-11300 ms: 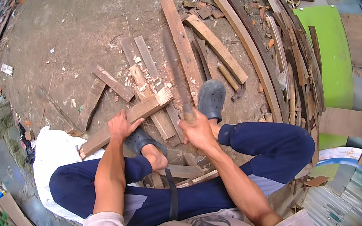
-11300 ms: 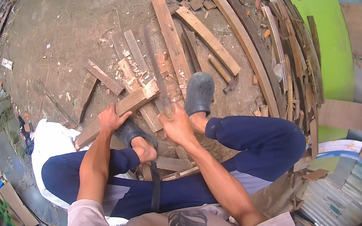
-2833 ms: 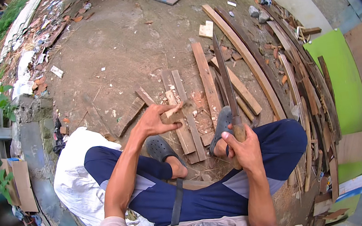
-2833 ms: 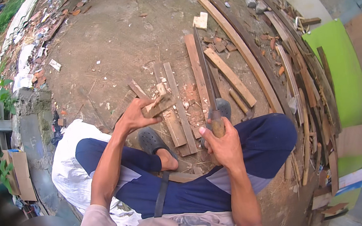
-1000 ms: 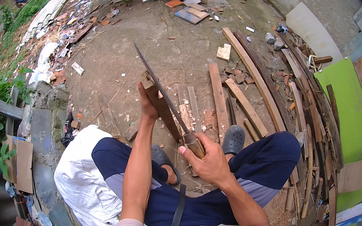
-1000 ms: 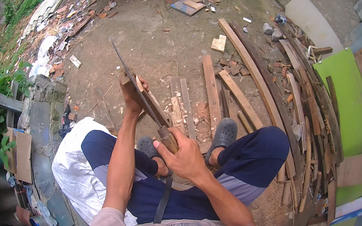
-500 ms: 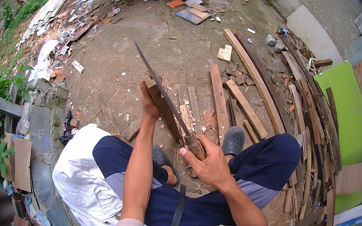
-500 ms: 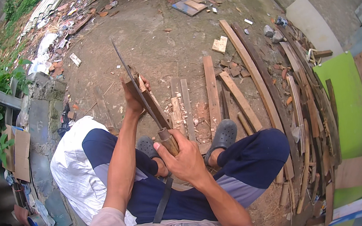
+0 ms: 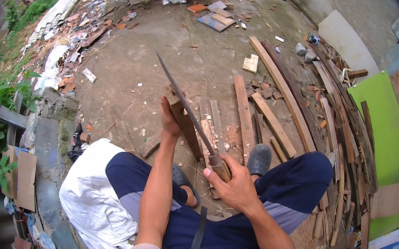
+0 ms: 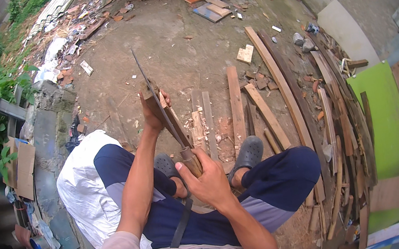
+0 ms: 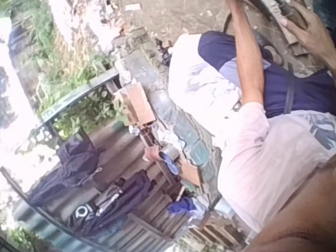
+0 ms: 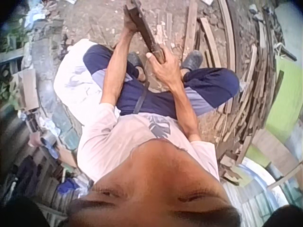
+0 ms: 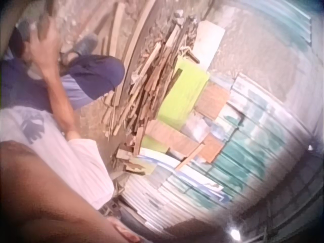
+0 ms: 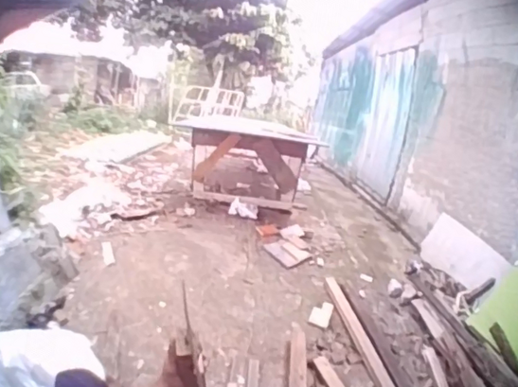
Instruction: The person sits on the ground and uses a hand saw to cut and shape a small wooden plank. They repeatedly saw along the edge, pause to inspect the cut, and continue shaping the wood.
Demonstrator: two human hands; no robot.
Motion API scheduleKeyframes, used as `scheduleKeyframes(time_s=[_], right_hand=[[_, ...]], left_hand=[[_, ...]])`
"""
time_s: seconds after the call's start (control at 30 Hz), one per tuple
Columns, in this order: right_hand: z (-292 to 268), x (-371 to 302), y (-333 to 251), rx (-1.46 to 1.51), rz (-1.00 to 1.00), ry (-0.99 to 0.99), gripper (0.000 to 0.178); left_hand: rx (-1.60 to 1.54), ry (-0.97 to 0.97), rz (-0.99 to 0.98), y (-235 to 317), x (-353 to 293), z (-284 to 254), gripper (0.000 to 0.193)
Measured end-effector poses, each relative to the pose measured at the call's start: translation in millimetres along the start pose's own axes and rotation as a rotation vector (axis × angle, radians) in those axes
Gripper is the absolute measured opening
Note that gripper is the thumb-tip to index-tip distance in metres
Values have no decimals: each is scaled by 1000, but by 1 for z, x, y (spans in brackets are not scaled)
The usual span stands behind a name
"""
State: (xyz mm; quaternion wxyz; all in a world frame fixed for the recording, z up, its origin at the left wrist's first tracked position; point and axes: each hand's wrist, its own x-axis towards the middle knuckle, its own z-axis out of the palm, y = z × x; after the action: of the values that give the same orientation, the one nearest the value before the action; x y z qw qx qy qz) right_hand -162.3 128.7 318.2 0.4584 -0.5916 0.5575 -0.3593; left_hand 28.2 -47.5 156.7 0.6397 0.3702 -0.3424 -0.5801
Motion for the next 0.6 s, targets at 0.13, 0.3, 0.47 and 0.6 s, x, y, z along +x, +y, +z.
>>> scheduleKeyframes(time_s=[0.13,0.3,0.47,0.6], right_hand=[[-9,-21,-8,-82,29,-9,31],[-20,-40,-18,-121,99,-62,30],[-20,-38,-10,-117,186,-80,33],[-39,-41,-11,-178,183,-33,32]], left_hand=[[-29,-25,11,-7,-18,2,84],[-18,-27,47,-4,-45,22,84],[376,-142,79,17,-45,22,90],[642,128,577,74,-34,61,67]])
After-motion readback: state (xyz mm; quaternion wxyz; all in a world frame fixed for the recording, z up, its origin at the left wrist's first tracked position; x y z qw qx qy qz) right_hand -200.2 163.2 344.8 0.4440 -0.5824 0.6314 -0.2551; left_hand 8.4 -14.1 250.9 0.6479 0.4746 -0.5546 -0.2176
